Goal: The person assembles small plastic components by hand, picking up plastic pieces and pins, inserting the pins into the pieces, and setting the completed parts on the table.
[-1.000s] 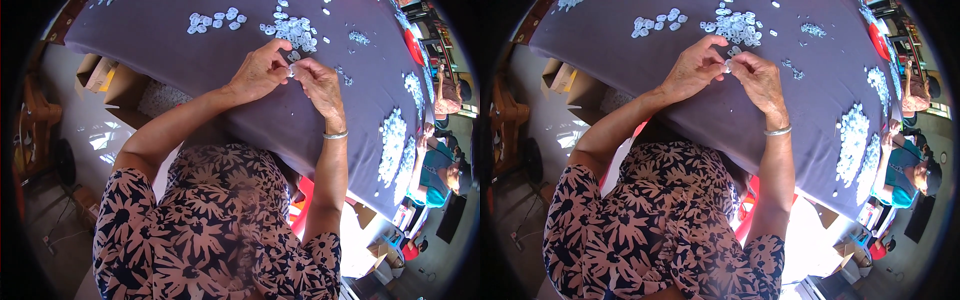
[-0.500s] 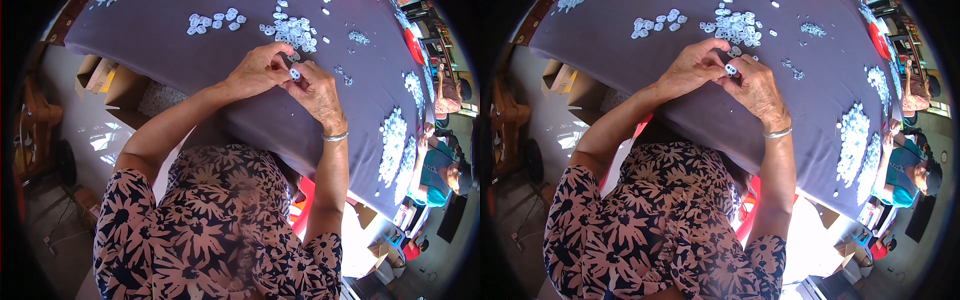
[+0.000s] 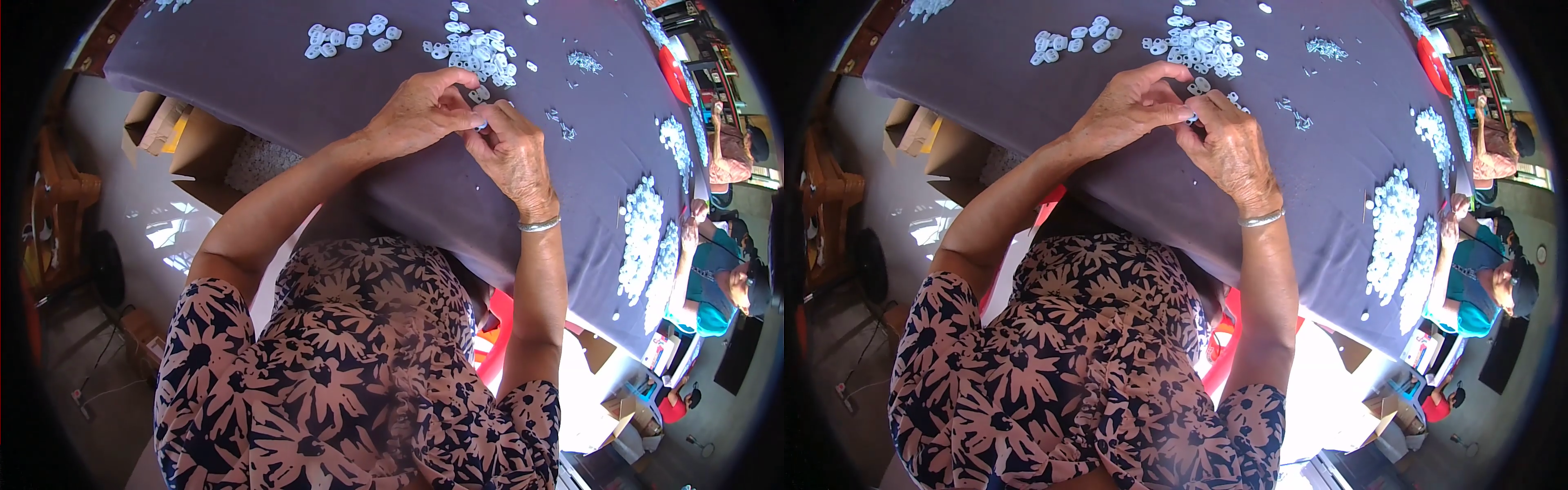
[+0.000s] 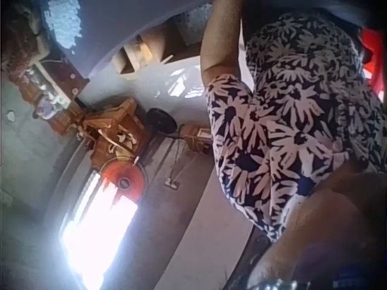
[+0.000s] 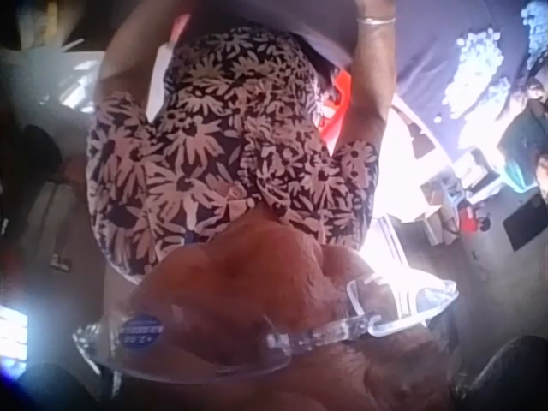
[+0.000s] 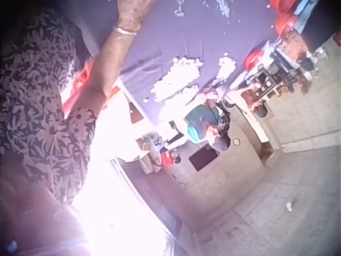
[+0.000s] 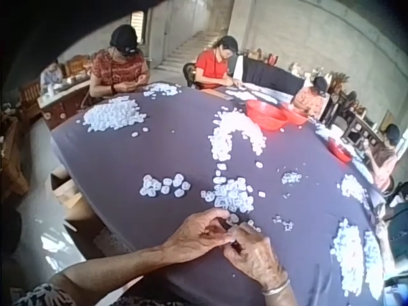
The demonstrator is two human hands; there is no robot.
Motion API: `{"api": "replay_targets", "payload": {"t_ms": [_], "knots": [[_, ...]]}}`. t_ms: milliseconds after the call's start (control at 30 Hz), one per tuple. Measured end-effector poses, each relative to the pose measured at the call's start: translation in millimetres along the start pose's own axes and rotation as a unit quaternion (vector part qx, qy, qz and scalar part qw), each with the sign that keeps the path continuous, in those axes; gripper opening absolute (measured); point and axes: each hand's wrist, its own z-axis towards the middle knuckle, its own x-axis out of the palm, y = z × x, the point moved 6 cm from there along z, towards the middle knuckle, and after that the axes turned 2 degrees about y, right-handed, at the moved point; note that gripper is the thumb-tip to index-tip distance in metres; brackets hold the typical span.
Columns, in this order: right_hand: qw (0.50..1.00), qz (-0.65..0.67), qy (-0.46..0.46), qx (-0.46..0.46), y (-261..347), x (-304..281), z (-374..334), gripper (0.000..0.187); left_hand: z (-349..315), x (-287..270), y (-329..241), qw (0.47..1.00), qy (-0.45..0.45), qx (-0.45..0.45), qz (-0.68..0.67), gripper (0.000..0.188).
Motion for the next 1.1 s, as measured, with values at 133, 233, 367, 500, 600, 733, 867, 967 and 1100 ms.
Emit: {"api": "replay_targets", "payload": {"t_ms": [133,233,367,500,600,733,867,967,1100], "knots": [[0.999,-0.024,0.016,0.015,0,3,-1,0.019,2,2,9,1.000,-0.011,0.027,-0.008,0.039],[0.998,-0.056,0.015,0.009,0,1,0,0.025,3,3,13,0.999,-0.013,0.015,-0.041,0.037],[0.997,-0.075,0.027,0.002,2,0,0,0.030,1,3,9,0.999,-0.017,0.018,-0.032,0.037],[0.993,-0.085,0.083,0.016,-4,8,-4,0.027,3,5,10,0.999,0.006,0.030,-0.009,0.034],[0.991,-0.092,0.093,0.006,-5,10,-5,0.026,3,5,10,0.999,0.012,0.022,-0.024,0.032],[0.992,-0.075,0.098,0.011,-5,13,-6,0.027,0,6,3,1.000,0.019,0.022,0.007,0.031],[0.994,-0.083,0.051,-0.044,-3,9,-7,0.023,-3,10,-4,0.999,0.027,0.020,-0.019,0.033],[0.994,-0.082,0.033,-0.066,-3,9,-8,0.021,-4,11,-4,0.998,0.025,0.010,-0.049,0.034],[0.997,-0.050,0.059,-0.030,-4,11,-11,0.023,-5,11,-3,0.998,0.019,0.020,-0.062,0.034]]}}
